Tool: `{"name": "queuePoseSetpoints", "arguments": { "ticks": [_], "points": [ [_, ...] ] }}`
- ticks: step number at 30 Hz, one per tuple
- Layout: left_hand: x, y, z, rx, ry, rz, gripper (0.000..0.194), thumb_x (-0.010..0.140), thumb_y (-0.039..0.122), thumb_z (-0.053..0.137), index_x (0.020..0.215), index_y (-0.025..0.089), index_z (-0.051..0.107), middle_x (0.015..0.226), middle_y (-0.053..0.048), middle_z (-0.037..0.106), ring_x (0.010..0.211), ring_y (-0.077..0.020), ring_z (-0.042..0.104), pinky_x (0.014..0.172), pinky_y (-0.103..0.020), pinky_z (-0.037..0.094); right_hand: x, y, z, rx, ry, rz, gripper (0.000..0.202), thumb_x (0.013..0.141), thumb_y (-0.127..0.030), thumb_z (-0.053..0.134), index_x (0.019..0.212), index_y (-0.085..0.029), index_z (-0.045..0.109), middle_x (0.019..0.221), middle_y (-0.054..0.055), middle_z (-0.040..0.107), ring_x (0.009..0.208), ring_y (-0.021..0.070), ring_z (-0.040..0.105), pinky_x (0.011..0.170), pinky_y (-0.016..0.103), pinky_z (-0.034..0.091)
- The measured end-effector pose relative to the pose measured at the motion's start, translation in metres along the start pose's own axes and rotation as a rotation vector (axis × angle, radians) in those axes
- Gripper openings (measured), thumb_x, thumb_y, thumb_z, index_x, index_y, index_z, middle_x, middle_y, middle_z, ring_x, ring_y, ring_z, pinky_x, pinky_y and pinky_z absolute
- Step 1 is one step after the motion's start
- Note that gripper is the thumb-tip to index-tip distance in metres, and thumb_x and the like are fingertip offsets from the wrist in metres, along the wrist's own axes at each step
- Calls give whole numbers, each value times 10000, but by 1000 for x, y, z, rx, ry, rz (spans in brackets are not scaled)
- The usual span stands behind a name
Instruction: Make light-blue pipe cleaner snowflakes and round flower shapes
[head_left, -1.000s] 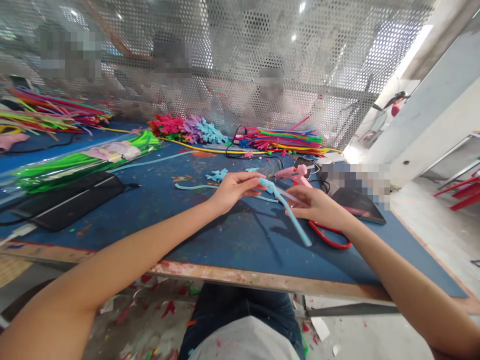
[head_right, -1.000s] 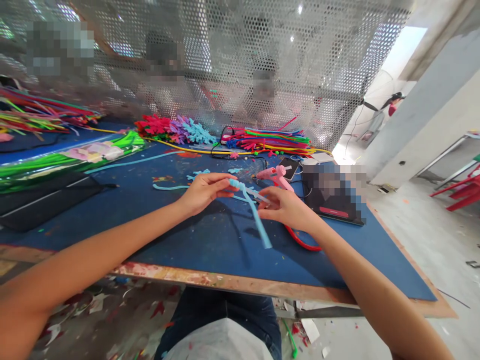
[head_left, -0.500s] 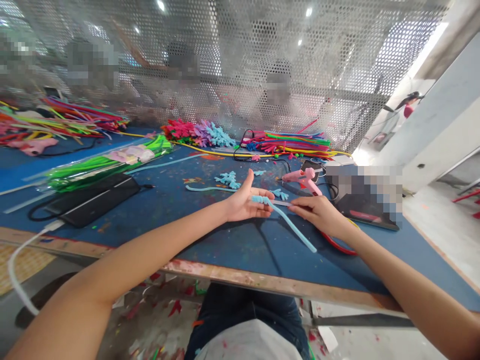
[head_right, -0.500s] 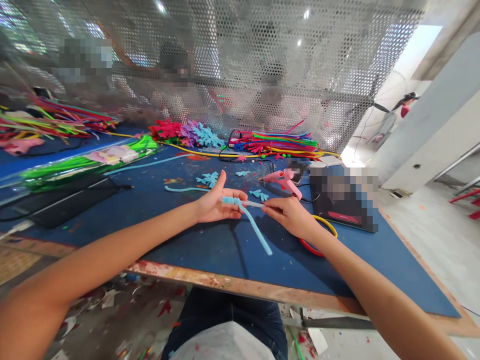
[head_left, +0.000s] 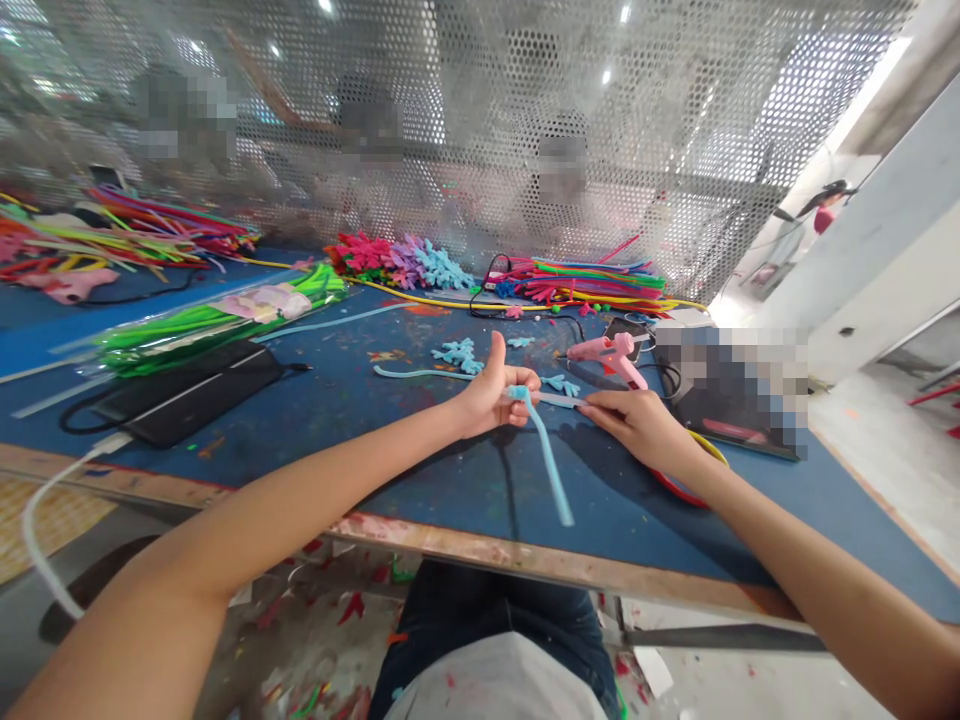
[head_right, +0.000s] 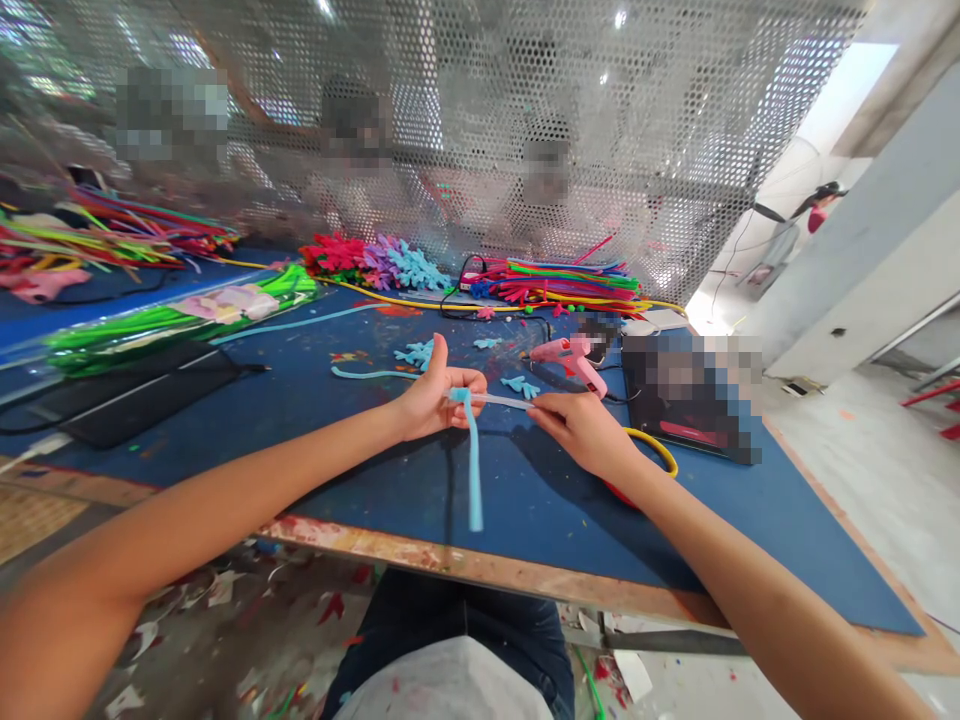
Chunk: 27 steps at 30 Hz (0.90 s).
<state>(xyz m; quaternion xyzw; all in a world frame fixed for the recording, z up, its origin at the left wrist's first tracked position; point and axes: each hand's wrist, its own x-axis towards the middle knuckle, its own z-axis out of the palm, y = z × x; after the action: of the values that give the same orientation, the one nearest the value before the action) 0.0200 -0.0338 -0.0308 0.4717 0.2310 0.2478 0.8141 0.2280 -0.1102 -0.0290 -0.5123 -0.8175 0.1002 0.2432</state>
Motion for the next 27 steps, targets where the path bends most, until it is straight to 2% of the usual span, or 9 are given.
{"name": "queuePoseSetpoints", "arguments": {
  "ticks": [12, 20, 27],
  "points": [
    [0, -4, 0, 51, 145, 28, 683, 700, 789, 153, 509, 161, 342, 396, 49, 274, 285, -22, 187, 287, -129, 116, -1, -7, 5, -27, 4, -24, 335, 903, -368, 366, 765, -164, 593, 578, -6, 493, 528, 106, 414, 520, 223, 302],
    [-2, -3, 4, 40, 236, 59, 637, 819, 660, 147, 479, 156, 338, 359, 52, 248, 254, -25, 170, 280, -125, 86, 1, -4, 11, -14, 16, -58, 361, 900, -381, 360, 840, -147, 627, 646, 41, 592, 564, 127, 481, 548, 233, 346],
    [-2, -2, 7, 58, 235, 18, 633, 841, 626, 151, 464, 153, 338, 347, 51, 247, 245, -24, 167, 272, -124, 91, -1, -1, 11, -7, 42, -90, 383, 898, -401, 355, 844, -149, 639, 621, 44, 602, 544, 128, 494, 537, 231, 360]
  ]
}}
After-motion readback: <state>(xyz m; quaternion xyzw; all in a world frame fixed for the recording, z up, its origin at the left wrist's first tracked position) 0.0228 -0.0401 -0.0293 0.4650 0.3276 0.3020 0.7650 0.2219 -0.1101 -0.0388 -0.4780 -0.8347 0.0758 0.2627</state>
